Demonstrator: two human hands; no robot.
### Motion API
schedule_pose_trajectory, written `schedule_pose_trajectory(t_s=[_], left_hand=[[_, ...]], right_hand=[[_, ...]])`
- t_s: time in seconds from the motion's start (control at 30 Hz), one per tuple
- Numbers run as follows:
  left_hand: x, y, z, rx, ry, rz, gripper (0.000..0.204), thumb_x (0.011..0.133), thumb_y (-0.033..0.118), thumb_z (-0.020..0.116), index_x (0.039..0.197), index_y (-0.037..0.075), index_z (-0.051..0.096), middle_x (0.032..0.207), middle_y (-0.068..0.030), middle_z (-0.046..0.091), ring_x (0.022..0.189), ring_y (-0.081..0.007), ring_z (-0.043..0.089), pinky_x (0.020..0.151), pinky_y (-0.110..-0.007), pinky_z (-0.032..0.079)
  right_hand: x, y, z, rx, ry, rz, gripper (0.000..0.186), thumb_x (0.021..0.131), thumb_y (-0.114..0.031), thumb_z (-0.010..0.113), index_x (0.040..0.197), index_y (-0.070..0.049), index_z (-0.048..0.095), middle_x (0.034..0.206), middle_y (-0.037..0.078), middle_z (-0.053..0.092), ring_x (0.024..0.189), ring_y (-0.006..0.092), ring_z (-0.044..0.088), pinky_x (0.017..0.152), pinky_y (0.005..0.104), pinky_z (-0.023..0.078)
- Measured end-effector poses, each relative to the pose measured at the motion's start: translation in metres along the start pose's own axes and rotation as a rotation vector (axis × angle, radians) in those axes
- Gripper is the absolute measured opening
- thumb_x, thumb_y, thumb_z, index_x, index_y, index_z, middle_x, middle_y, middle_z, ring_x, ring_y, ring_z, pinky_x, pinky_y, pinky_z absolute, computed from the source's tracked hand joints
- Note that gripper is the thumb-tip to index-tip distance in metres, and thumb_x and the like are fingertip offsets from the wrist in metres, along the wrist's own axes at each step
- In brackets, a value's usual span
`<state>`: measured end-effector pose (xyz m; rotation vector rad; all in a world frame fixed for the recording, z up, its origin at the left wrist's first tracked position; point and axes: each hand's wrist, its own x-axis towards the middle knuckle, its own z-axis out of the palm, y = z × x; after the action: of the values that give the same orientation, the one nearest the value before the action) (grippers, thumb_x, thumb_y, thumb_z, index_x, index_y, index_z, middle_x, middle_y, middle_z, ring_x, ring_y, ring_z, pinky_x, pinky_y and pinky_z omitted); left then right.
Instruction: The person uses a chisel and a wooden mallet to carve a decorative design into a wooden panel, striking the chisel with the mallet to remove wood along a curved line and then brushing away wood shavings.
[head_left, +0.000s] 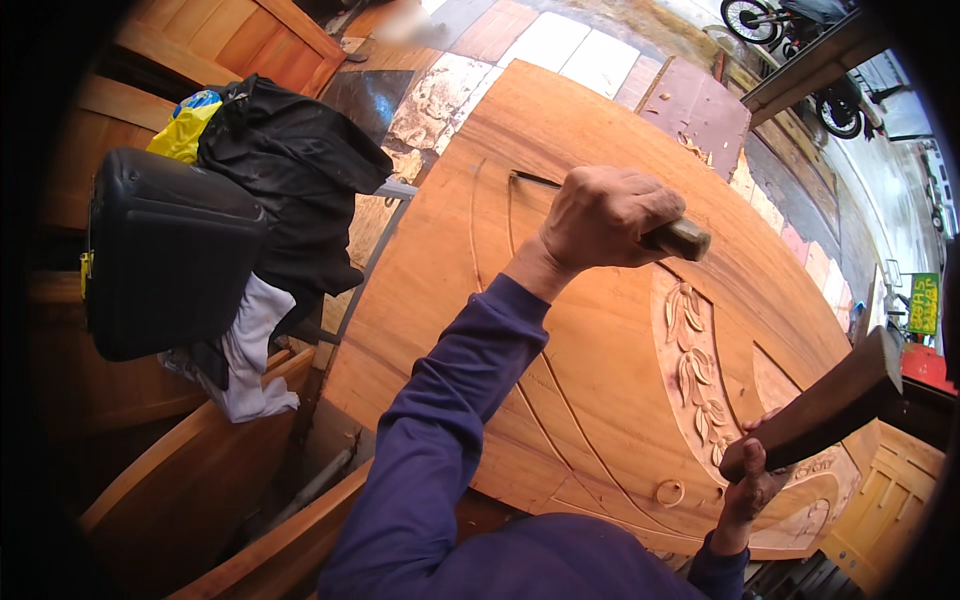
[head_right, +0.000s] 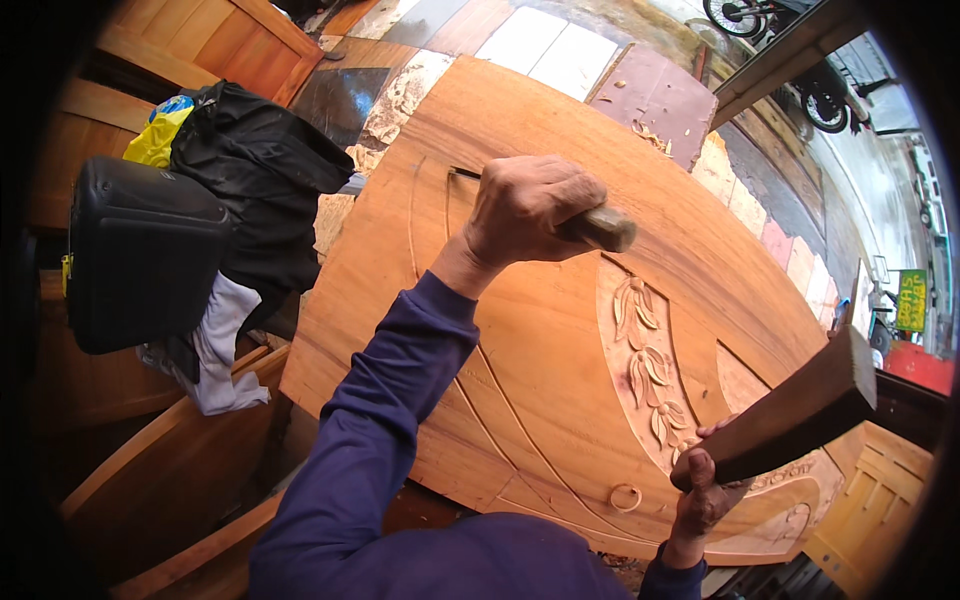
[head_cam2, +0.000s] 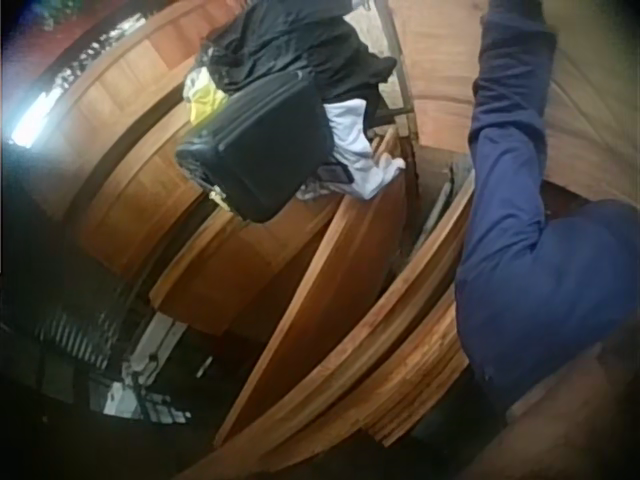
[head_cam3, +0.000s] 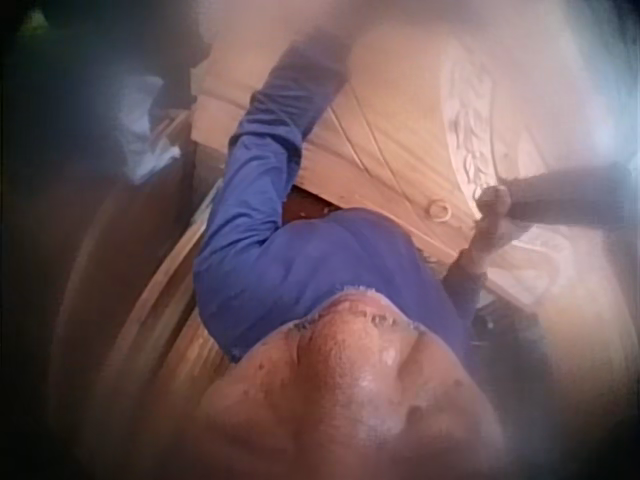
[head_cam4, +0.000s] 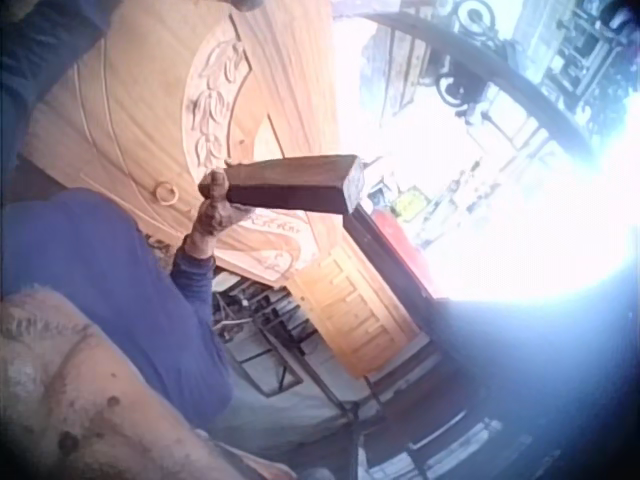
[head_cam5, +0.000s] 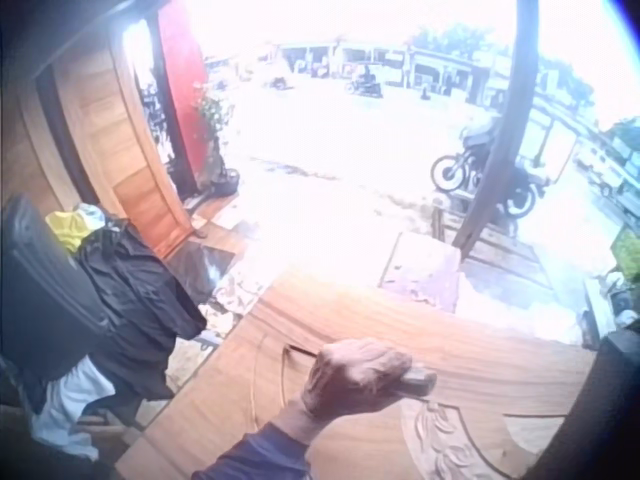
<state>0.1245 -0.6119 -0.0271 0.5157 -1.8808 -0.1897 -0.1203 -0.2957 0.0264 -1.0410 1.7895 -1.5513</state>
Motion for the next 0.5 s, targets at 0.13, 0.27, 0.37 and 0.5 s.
schedule_pose_trajectory(t_s=[0.13,0.27,0.37,0.5], left_hand=[[0.000,-0.004,-0.005,-0.076,0.052,0.006,0.030,0.072,0.034,0.088,0.085,0.016,0.067,0.072,-0.0025,0.064,0.066,-0.0248,0.068,0.056,-0.037,0.054],[0.001,-0.003,-0.008,-0.053,0.004,0.031,0.032,0.075,0.038,0.087,0.081,0.015,0.065,0.071,-0.0030,0.063,0.063,-0.0252,0.067,0.054,-0.037,0.053],[0.004,-0.001,-0.011,-0.049,0.004,0.022,0.032,0.076,0.038,0.087,0.079,0.015,0.065,0.070,-0.0035,0.063,0.063,-0.0251,0.067,0.054,-0.037,0.053],[-0.001,-0.005,-0.012,-0.040,-0.006,0.020,0.030,0.076,0.036,0.087,0.078,0.015,0.066,0.071,-0.0035,0.064,0.064,-0.0246,0.067,0.055,-0.037,0.053]], right_hand=[[0.026,-0.026,0.056,0.043,0.028,-0.143,0.058,0.088,-0.014,0.080,0.135,0.001,0.050,0.115,0.014,0.059,0.099,0.0233,0.062,0.095,0.0402,0.052],[0.031,-0.020,0.113,0.177,0.059,-0.102,0.046,0.088,-0.004,0.078,0.127,-0.001,0.054,0.110,0.012,0.062,0.093,0.0184,0.063,0.084,0.0344,0.056],[0.034,0.005,0.149,-0.026,-0.106,-0.096,0.091,0.086,0.001,0.080,0.158,-0.009,0.026,0.126,0.015,0.060,0.102,0.0146,0.061,0.087,0.0296,0.053],[0.037,-0.003,0.167,-0.281,-0.215,-0.329,0.116,0.084,0.008,0.080,0.172,-0.017,0.008,0.142,0.014,0.057,0.114,0.0132,0.058,0.089,0.0249,0.049]])
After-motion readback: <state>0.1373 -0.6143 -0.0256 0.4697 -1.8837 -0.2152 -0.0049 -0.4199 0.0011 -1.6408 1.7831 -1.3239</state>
